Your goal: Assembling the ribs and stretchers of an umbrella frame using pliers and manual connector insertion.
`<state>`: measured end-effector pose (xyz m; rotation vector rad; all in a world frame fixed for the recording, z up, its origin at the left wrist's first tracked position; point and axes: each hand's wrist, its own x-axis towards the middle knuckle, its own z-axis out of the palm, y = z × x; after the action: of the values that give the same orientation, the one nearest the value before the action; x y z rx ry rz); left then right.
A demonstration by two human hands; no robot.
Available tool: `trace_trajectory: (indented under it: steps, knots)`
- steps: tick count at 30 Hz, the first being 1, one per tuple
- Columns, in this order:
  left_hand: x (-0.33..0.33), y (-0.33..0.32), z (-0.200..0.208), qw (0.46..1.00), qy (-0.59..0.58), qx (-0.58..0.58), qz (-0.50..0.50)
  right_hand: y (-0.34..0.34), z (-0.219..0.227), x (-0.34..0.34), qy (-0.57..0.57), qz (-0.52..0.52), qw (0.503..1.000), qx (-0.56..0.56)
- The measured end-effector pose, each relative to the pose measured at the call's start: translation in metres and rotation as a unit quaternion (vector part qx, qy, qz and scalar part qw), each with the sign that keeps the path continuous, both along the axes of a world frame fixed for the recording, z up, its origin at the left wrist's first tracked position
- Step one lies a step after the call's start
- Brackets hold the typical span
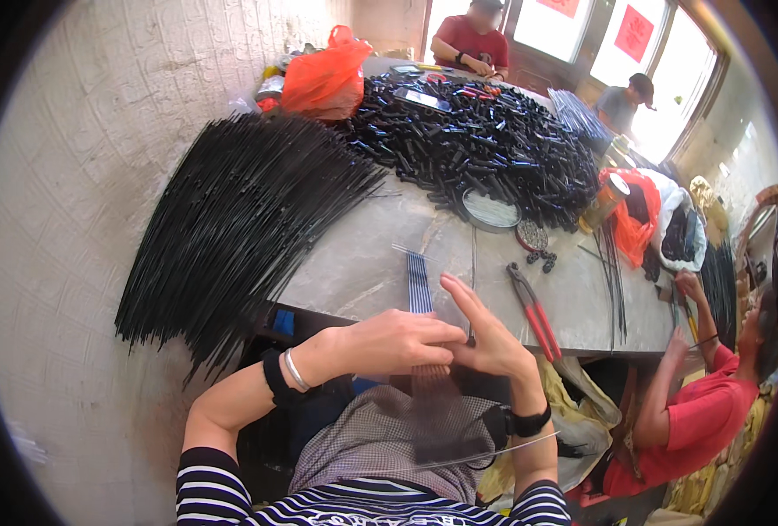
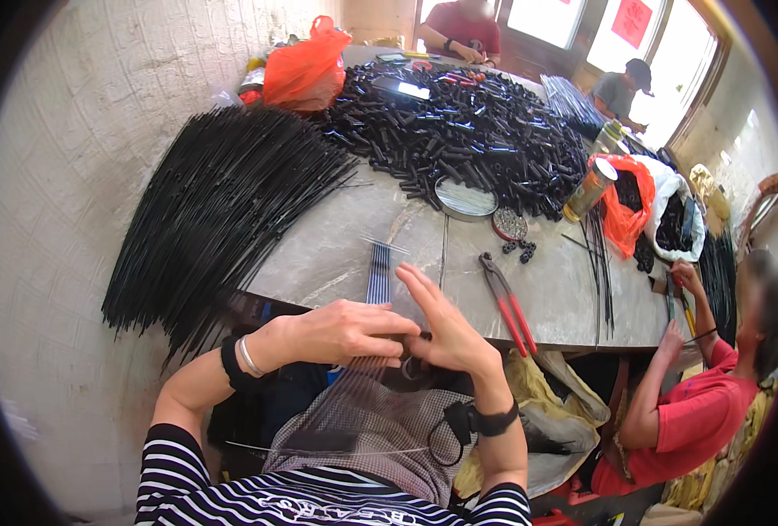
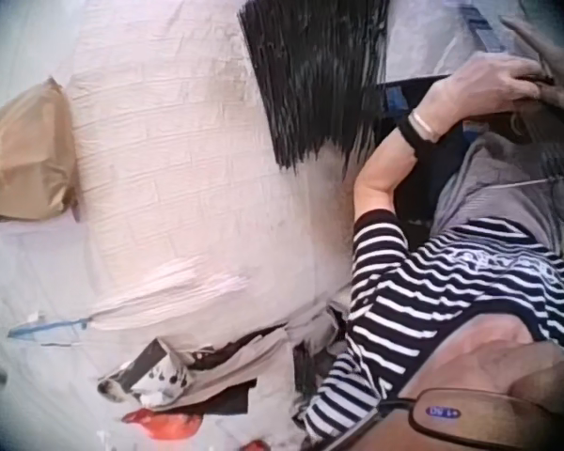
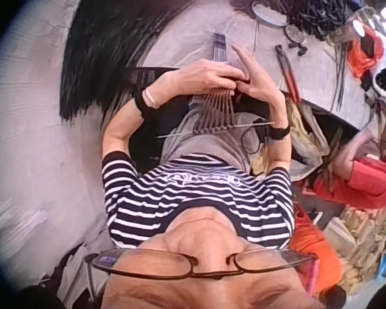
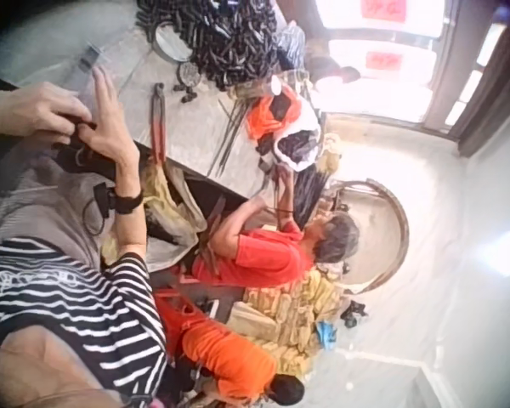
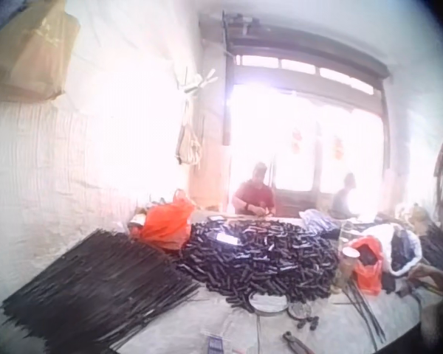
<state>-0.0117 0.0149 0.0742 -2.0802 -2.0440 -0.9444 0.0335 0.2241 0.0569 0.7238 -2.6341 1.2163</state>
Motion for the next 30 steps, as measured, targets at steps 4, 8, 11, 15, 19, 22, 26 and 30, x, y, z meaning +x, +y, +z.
trace_trajectory:
  steps: [4,8,11,15,19,22,26,30]
  knots:
    - [0.018,0.02,0.017,0.999,0.029,0.004,0.036,-0.005,-0.01,0.013,-0.069,0.078,0.992,-0.07]
    - [0.028,0.043,0.017,0.994,0.026,0.097,0.042,-0.01,-0.024,0.024,-0.221,0.102,0.895,-0.373]
    - [0.054,0.033,0.016,0.975,-0.081,0.176,0.107,0.002,-0.028,0.043,-0.08,0.027,0.96,-0.268]
    - [0.091,0.016,-0.092,0.674,-0.709,0.157,0.136,0.005,-0.002,0.039,-0.04,0.06,0.992,-0.102]
    - [0.084,0.048,-0.124,0.516,-0.835,0.184,0.048,0.029,-0.016,0.054,-0.053,0.094,0.981,-0.164]
    - [0.072,0.067,-0.121,0.452,-0.862,0.227,0.025,0.042,-0.018,0.071,-0.086,0.104,0.964,-0.229]
    - [0.087,0.081,-0.104,0.377,-0.876,0.3,0.034,0.049,-0.028,0.094,-0.07,0.094,0.962,-0.247]
    - [0.106,0.079,-0.091,0.279,-0.899,0.329,0.071,0.06,-0.038,0.115,-0.138,0.176,0.927,-0.301]
